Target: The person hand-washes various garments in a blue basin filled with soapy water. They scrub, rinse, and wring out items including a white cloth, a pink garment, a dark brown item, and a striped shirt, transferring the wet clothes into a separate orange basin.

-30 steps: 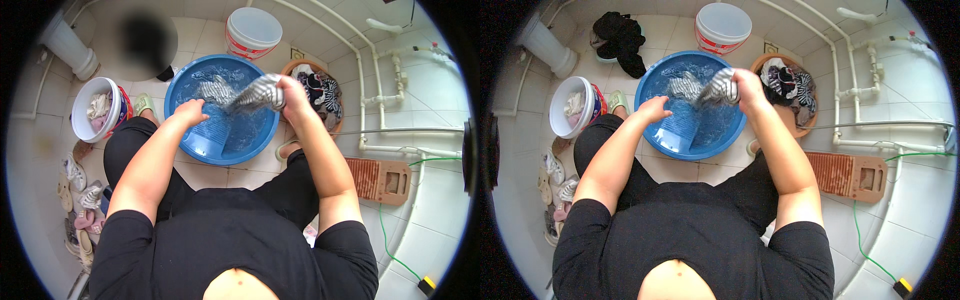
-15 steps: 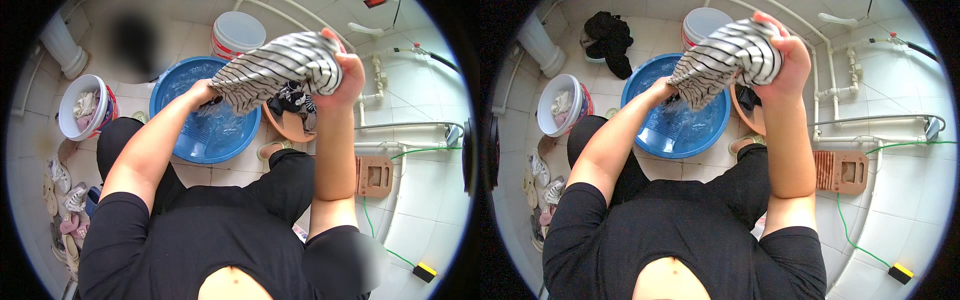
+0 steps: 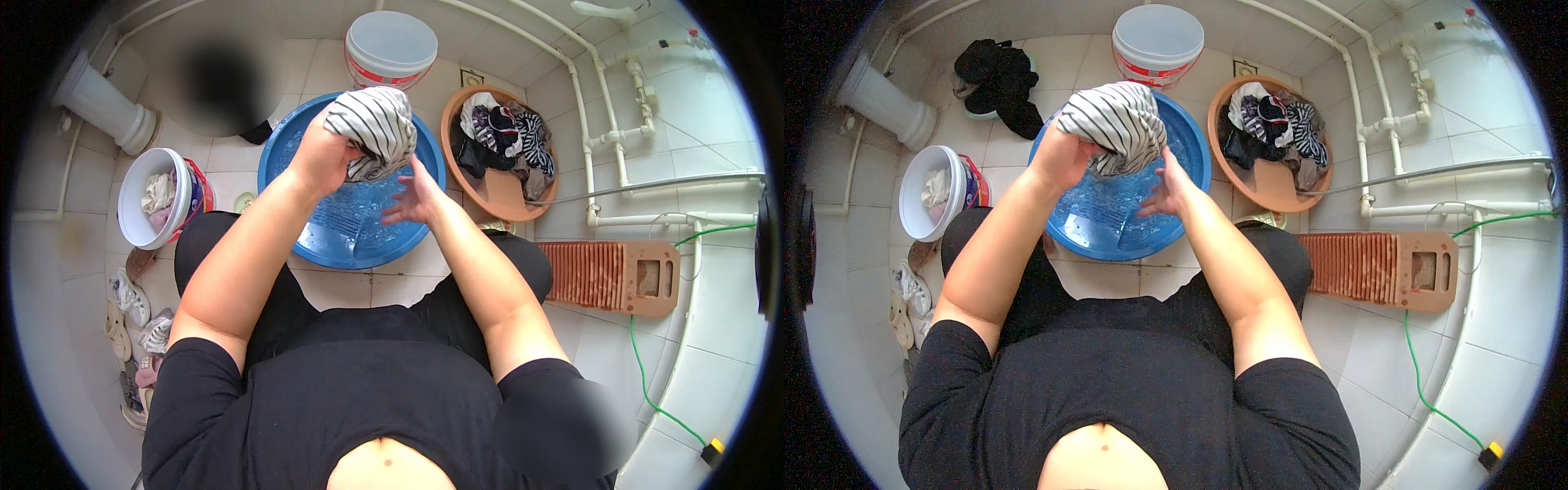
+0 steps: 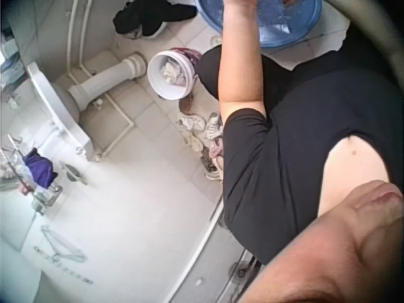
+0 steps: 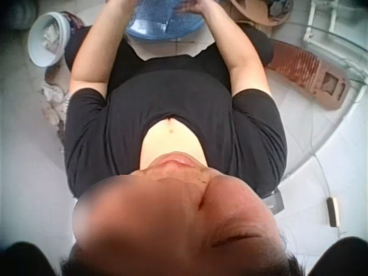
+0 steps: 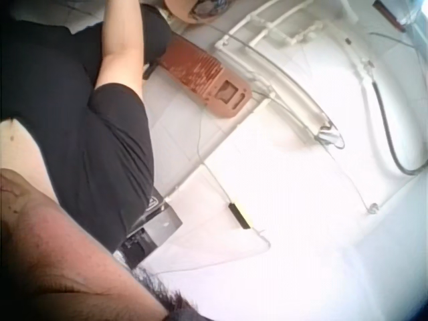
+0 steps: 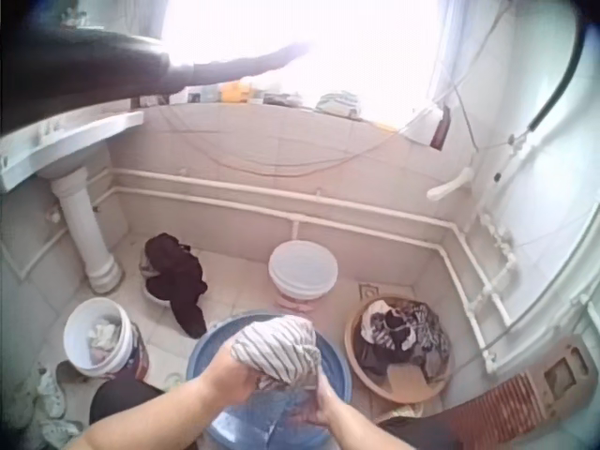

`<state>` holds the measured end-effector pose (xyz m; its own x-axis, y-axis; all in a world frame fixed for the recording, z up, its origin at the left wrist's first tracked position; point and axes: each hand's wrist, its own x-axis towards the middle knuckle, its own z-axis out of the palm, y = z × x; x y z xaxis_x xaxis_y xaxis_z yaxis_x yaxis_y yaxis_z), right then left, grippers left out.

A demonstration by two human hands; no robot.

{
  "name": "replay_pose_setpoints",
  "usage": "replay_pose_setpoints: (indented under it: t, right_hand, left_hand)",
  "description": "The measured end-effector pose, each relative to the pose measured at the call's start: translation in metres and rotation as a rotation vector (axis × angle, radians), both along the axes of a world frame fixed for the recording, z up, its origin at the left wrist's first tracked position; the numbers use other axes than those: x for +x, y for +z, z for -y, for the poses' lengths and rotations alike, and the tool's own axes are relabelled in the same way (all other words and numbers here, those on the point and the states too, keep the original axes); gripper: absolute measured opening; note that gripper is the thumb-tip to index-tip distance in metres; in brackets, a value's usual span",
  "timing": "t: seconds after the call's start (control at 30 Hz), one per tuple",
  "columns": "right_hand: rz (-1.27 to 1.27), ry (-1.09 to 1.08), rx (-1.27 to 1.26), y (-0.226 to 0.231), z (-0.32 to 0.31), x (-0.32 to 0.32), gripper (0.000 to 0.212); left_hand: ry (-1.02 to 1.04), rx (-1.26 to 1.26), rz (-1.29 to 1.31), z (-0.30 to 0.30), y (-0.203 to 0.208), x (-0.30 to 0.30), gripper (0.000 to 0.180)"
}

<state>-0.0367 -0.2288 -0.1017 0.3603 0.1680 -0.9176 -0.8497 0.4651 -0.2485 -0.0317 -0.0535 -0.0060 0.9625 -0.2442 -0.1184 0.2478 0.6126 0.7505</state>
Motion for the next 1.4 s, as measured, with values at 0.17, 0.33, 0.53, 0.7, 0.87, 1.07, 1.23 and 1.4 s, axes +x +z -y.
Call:
replay_pose_setpoints:
  t: [0.17, 0.33, 0.53, 0.7, 0.87, 1.07, 1.23, 1.4]
  right_hand:
    - [0.521, -0.116, 0.796, 0.013, 0.006, 0.008, 0.074]
    - [0.754, -0.232, 0.671, 0.046, 0.0, 0.011, 0.061]
    - [0.686, -0.235, 0.673, 0.07, -0.009, 0.008, 0.055]
    - [0.716, -0.221, 1.078, 0.069, -0.025, -0.005, 0.044]
    - [0.424, -0.059, 0.76, 0.038, -0.016, -0.01, 0.046]
    - [0.174, 0.136, 0.707, -0.004, 0.001, -0.016, 0.093]
    - [0.467, -0.038, 0.787, 0.029, -0.016, -0.016, 0.09]
    - [0.761, -0.184, 0.523, 0.054, -0.005, 0.015, 0.053]
  left_hand:
    - [-0.174, -0.29, 0.043, 0.006, 0.0, -0.017, 0.033]
    - [-0.036, -0.371, -0.171, -0.002, 0.002, -0.004, 0.042]
    - [0.139, 0.409, -0.256, -0.019, -0.041, 0.025, 0.053]
    - [0.056, -0.234, -0.336, -0.003, -0.043, 0.004, 0.054]
    - [0.076, -0.148, -0.154, -0.011, -0.009, 0.013, 0.043]
    - [0.088, 0.018, 0.115, -0.019, -0.011, 0.015, 0.038]
    - [0.056, 0.049, 0.137, -0.001, -0.013, -0.006, 0.039]
    - [0.161, 0.051, 0.005, -0.01, -0.015, 0.007, 0.042]
